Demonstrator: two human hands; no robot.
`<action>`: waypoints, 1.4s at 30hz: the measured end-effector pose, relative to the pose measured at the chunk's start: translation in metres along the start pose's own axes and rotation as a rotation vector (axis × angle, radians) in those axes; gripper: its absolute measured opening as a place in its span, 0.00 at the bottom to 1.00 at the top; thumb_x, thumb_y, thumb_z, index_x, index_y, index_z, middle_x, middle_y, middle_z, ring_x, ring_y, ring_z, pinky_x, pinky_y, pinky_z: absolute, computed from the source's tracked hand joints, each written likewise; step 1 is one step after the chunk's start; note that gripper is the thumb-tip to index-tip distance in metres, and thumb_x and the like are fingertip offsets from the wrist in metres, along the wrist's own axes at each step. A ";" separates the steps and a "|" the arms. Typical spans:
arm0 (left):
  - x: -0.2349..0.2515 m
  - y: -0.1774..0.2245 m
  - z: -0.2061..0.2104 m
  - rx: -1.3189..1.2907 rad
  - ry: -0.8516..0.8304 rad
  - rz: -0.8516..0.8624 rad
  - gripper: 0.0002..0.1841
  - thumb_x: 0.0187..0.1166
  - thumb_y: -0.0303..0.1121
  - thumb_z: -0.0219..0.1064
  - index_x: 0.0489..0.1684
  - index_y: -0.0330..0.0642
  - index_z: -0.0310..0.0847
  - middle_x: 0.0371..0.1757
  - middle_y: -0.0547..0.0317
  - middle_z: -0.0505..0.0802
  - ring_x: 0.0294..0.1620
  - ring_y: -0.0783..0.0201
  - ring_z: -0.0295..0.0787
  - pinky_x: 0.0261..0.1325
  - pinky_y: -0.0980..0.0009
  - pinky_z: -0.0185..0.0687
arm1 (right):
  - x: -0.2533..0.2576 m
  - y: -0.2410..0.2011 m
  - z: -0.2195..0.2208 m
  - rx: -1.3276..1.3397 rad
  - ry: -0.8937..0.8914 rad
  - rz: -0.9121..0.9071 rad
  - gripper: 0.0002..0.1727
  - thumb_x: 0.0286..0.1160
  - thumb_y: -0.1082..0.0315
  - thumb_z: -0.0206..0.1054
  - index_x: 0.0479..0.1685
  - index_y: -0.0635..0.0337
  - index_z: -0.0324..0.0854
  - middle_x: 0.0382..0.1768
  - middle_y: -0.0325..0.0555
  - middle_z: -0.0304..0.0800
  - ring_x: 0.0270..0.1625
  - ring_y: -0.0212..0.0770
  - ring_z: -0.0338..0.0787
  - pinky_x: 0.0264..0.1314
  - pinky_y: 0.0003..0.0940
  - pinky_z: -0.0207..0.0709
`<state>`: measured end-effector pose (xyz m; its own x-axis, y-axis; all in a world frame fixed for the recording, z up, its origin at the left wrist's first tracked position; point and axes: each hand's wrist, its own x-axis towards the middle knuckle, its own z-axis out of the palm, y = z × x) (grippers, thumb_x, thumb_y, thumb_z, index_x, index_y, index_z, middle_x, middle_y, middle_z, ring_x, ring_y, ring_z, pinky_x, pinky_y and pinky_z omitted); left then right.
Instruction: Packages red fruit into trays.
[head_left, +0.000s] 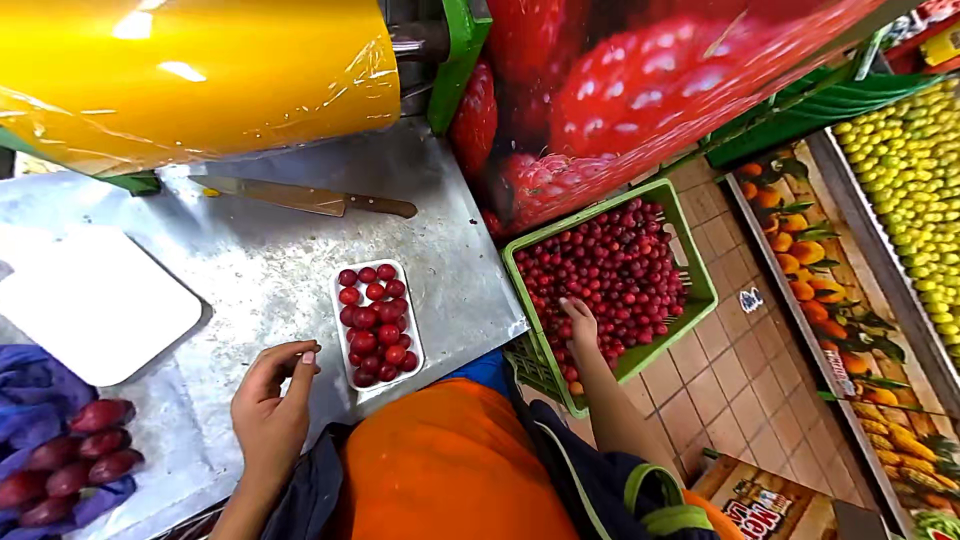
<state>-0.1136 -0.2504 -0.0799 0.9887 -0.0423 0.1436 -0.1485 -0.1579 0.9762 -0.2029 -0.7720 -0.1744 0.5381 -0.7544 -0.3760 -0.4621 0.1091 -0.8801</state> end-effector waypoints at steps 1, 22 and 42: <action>0.003 -0.001 -0.002 -0.005 -0.001 0.002 0.11 0.84 0.30 0.63 0.56 0.35 0.85 0.51 0.57 0.91 0.41 0.68 0.88 0.47 0.72 0.87 | -0.003 -0.006 -0.006 0.325 -0.056 0.122 0.12 0.85 0.56 0.63 0.57 0.52 0.79 0.34 0.38 0.85 0.23 0.29 0.79 0.24 0.24 0.75; 0.027 0.032 0.033 -0.012 -0.237 -0.181 0.15 0.83 0.31 0.65 0.65 0.41 0.85 0.59 0.56 0.93 0.57 0.63 0.92 0.60 0.61 0.91 | -0.157 -0.175 0.176 -0.105 -1.173 -0.028 0.16 0.85 0.60 0.64 0.65 0.52 0.80 0.38 0.47 0.88 0.17 0.33 0.78 0.16 0.27 0.76; 0.082 -0.014 0.029 0.238 -0.300 -0.154 0.19 0.80 0.26 0.59 0.66 0.46 0.87 0.69 0.57 0.90 0.73 0.59 0.83 0.77 0.51 0.77 | -0.140 -0.206 0.286 -0.893 -1.080 -0.517 0.18 0.86 0.61 0.61 0.69 0.54 0.73 0.47 0.42 0.91 0.35 0.38 0.89 0.37 0.40 0.86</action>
<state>-0.0309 -0.2798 -0.0869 0.9557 -0.2805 -0.0894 -0.0342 -0.4074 0.9126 0.0184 -0.5034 -0.0237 0.8369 0.2889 -0.4649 -0.1156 -0.7369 -0.6661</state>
